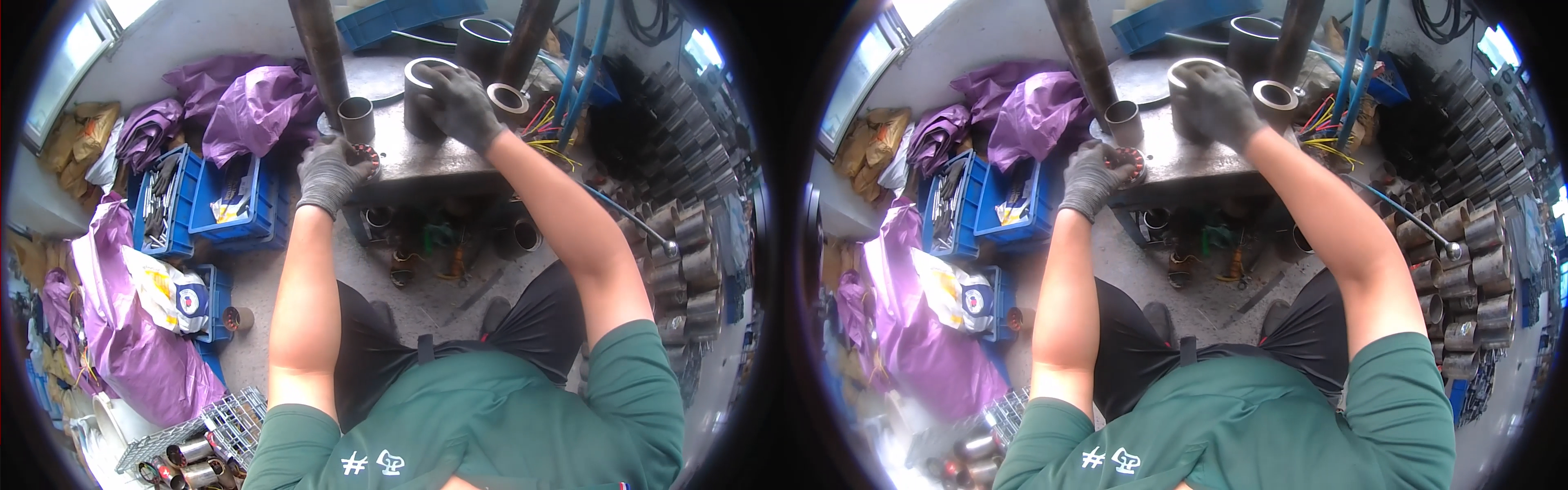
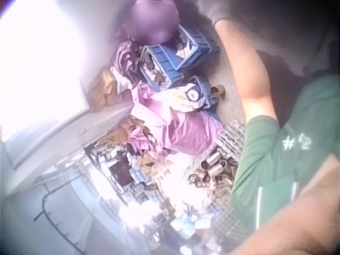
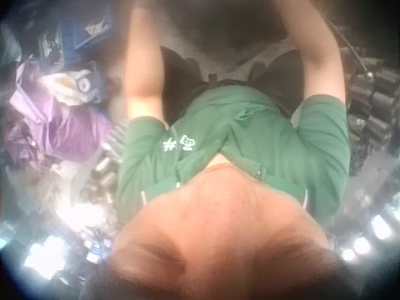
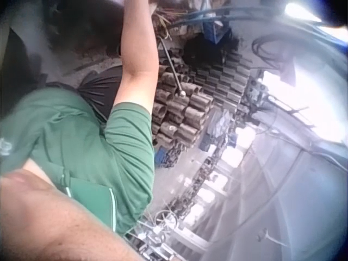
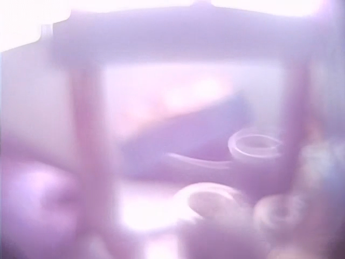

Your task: The person takes metal cylinders from a wire basket and places them into a press machine, then inserts internal copper wire components into the cylinders while operating the machine with a lever.

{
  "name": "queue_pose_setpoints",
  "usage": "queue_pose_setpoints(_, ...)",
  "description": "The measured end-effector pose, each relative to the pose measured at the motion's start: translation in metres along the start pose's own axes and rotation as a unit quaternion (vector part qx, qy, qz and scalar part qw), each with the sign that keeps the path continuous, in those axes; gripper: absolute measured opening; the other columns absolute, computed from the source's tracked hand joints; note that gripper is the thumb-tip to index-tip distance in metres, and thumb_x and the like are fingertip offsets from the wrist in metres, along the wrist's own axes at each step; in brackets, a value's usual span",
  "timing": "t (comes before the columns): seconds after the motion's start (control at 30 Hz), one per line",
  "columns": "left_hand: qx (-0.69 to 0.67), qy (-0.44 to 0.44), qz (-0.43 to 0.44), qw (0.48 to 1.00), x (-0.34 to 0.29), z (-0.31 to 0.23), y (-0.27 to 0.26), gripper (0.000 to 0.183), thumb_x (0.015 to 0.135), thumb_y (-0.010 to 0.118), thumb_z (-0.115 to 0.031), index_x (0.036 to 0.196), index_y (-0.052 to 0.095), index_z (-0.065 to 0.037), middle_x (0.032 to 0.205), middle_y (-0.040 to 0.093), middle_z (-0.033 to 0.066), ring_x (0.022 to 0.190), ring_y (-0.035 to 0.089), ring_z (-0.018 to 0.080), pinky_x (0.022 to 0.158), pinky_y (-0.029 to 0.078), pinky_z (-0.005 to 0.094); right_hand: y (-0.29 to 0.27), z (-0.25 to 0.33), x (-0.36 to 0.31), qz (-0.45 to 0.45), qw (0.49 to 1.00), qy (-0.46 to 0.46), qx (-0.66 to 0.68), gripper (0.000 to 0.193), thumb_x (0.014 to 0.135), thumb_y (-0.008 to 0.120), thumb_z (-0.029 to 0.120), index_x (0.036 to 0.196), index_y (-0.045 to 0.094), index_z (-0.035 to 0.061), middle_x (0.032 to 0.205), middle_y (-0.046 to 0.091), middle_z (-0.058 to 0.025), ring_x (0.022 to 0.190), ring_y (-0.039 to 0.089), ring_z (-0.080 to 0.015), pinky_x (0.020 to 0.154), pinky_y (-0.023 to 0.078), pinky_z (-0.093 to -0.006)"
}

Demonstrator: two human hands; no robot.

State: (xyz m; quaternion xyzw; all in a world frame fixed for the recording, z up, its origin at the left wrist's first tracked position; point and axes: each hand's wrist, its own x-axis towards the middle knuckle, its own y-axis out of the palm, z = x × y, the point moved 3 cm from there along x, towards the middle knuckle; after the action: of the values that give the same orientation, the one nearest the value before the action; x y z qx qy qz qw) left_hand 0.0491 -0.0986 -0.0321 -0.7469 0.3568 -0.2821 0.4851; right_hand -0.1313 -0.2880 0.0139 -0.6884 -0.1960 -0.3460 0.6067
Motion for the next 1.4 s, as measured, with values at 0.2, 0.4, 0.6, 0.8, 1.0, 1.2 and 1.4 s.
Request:
queue_pose_setpoints(0.2,0.091,0.048,0.076,0.992,-0.012,-0.003,0.019,0.056,0.074,0.092,-0.033,0.125,0.074,-0.018,0.149,0.057,0.0108,0.133,0.056,0.0355,0.111,0.047,0.0470,-0.033,0.049,-0.138,0.034,0.930,0.142,0.336,0.035,0.089,0.073,0.003,0.124,0.068,0.0054,0.116,0.073,-0.0171,0.108,0.072,-0.0320,0.093,0.059,-0.0399)
queue_pose_setpoints(0.4,-0.292,0.009,0.114,0.950,-0.021,-0.023,0.014,0.042,0.086,0.083,-0.029,0.121,0.072,-0.007,0.117,0.071,0.0134,0.105,0.070,0.0278,0.094,0.058,0.0424,-0.034,0.056,-0.209,0.285,0.880,0.247,0.288,0.028,0.091,0.070,0.012,0.118,0.073,0.0036,0.113,0.073,-0.0188,0.107,0.071,-0.0360,0.095,0.058,-0.0419)
queue_pose_setpoints(0.6,-0.762,0.011,0.174,0.624,-0.037,-0.054,0.041,0.070,0.094,0.069,-0.053,0.139,0.057,0.000,0.115,0.070,0.0120,0.109,0.070,0.0226,0.099,0.059,0.0389,-0.029,0.040,-0.197,0.201,0.872,0.269,0.355,0.027,0.098,0.071,0.018,0.119,0.072,0.0016,0.111,0.073,-0.0184,0.103,0.072,-0.0320,0.092,0.058,-0.0389)
queue_pose_setpoints(0.8,-0.753,-0.011,0.207,0.624,-0.061,-0.090,0.055,0.080,0.093,0.061,-0.066,0.137,0.059,0.001,0.120,0.071,0.0157,0.110,0.072,0.0252,0.101,0.059,0.0399,-0.032,0.049,-0.183,0.133,0.662,0.390,0.626,0.041,0.104,0.069,0.024,0.138,0.063,0.0031,0.118,0.073,-0.0057,0.112,0.065,-0.0141,0.105,0.051,-0.0335)
queue_pose_setpoints(1.0,-0.725,0.021,0.245,0.643,-0.069,-0.104,0.067,0.092,0.091,0.057,-0.079,0.133,0.064,0.003,0.125,0.071,0.0190,0.113,0.071,0.0251,0.103,0.058,0.0389,-0.045,0.053,-0.183,0.099,0.592,0.399,0.693,0.055,0.098,0.075,0.025,0.146,0.056,0.0038,0.135,0.066,-0.0079,0.126,0.060,-0.0169,0.111,0.048,-0.0360)
queue_pose_setpoints(1.2,-0.689,0.044,0.277,0.668,-0.068,-0.103,0.081,0.089,0.096,0.053,-0.077,0.133,0.065,0.003,0.126,0.071,0.0170,0.117,0.070,0.0230,0.105,0.057,0.0370,-0.040,0.052,-0.185,0.085,0.575,0.423,0.695,0.062,0.096,0.079,0.025,0.148,0.054,0.0029,0.136,0.065,-0.0099,0.125,0.061,-0.0182,0.109,0.051,-0.0350)
queue_pose_setpoints(1.4,-0.592,0.078,0.336,0.729,-0.073,-0.106,0.101,0.082,0.103,0.044,-0.073,0.143,0.060,-0.004,0.132,0.068,0.0136,0.124,0.065,0.0201,0.107,0.054,0.0369,-0.024,0.043,-0.204,0.120,0.603,0.457,0.643,0.059,0.094,0.081,0.033,0.139,0.062,0.0007,0.124,0.071,-0.0099,0.117,0.065,-0.0178,0.106,0.053,-0.0349)
